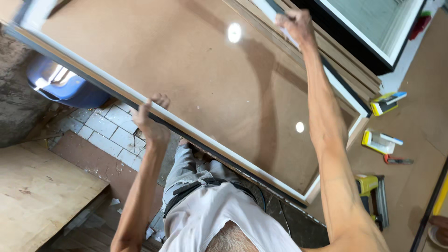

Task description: The person positions a framed board on the workbench and uses a pneumatic nail gun to drive nails along the frame edges, working around the perimeter and repositioning the frame between nails.

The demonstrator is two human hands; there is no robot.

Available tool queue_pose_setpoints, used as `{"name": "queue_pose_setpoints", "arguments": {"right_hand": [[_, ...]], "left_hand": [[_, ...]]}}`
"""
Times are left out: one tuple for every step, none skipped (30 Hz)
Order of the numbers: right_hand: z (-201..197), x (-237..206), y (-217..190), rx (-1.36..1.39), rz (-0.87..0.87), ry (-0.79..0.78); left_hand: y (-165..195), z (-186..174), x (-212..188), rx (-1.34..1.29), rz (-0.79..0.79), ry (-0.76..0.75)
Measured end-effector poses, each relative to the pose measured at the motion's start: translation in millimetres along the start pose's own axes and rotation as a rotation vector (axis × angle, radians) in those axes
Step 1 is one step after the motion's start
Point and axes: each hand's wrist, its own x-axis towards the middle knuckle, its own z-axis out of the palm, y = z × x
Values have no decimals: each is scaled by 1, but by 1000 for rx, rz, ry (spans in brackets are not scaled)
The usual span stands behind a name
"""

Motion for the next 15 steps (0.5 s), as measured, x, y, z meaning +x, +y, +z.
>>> {"name": "queue_pose_setpoints", "arguments": {"right_hand": [[11,-8,29,-9,28,-33],[19,-11,45,0,21,-52],[24,-16,63,4,3,-77],[30,-18,78,13,-15,-98],[33,-20,93,13,45,-94],[41,-17,97,10,109,-94],[45,-18,105,8,173,-93],[48,-17,110,-73,146,-60],[51,-17,111,-154,122,-27],[53,-18,108,-236,99,4],[52,-20,105,-350,-69,85],[50,-22,105,-458,-246,170],[49,-26,105,-563,-423,251],[46,-37,105,-388,-304,251],[40,-51,105,-218,-183,254]], "left_hand": [[-17,-13,-16,6,-57,21],[-25,-20,-24,11,-121,40],[-33,-31,-33,79,-171,37],[-37,-41,-36,151,-221,28],[-43,-52,-41,255,-263,10],[-41,-63,-38,359,-309,-4],[-41,-74,-37,463,-356,-20],[-37,-84,-31,656,-424,-38],[-29,-94,-23,850,-492,-60],[-20,-101,-17,1044,-563,-82],[-7,-107,-9,1312,-600,-160],[9,-110,4,1580,-620,-245],[24,-110,15,1772,-415,-266],[40,-110,23,1952,-209,-289],[51,-105,36,1949,-69,-310]]}}
